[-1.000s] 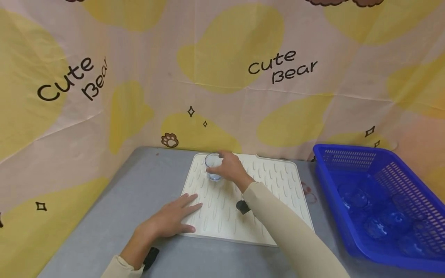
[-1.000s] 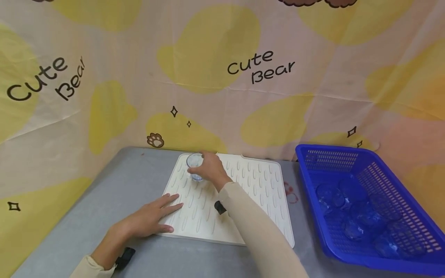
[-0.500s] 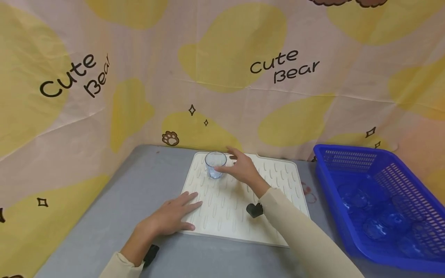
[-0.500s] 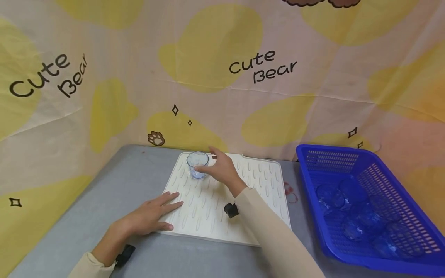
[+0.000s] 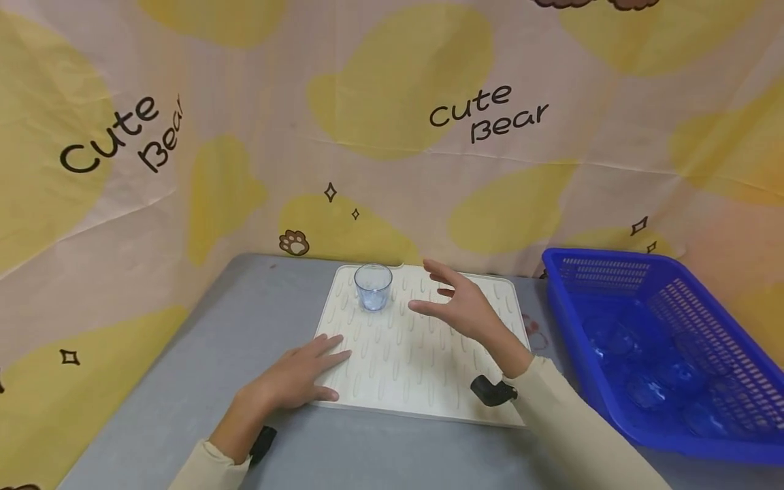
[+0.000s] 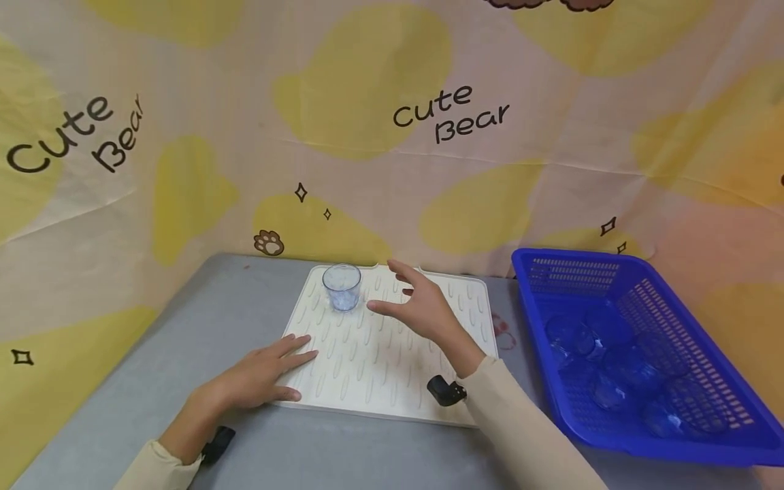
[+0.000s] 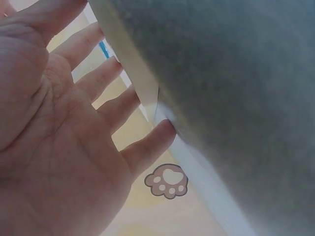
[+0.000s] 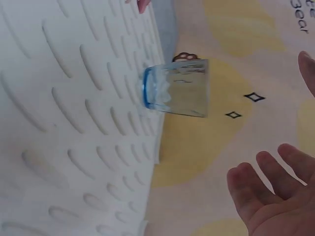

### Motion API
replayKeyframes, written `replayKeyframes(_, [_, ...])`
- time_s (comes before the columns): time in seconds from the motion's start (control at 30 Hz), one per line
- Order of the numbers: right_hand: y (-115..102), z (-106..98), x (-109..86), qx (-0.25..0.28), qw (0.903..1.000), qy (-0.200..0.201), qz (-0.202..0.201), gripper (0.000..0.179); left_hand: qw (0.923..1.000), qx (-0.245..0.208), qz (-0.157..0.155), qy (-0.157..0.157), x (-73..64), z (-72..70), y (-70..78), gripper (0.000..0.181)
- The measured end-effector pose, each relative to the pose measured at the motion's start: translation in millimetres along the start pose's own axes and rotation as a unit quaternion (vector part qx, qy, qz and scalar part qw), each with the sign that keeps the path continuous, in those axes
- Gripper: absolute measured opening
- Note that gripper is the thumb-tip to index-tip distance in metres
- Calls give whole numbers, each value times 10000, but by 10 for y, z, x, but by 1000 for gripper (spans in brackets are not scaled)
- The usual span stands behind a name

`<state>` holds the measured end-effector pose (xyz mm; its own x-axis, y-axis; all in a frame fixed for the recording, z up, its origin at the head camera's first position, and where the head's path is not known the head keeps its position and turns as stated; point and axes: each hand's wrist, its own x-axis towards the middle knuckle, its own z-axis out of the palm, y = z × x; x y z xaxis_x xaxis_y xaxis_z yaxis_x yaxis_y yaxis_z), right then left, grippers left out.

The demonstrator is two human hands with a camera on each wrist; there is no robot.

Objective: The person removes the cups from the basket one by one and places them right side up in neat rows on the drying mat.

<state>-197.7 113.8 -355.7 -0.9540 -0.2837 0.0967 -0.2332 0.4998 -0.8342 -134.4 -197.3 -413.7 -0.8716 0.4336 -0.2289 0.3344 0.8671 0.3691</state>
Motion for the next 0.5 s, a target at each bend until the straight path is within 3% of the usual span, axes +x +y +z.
replayKeyframes(0.3, [-184,-466,-404,-497,9982,15,-322,86,9999,14,-123,-23,4,19,-19,72])
replayKeyframes(0.5, [-167,-907,-587,-1156,9930,103,-230,85,9999,45,149,62,-8,18,-22,72])
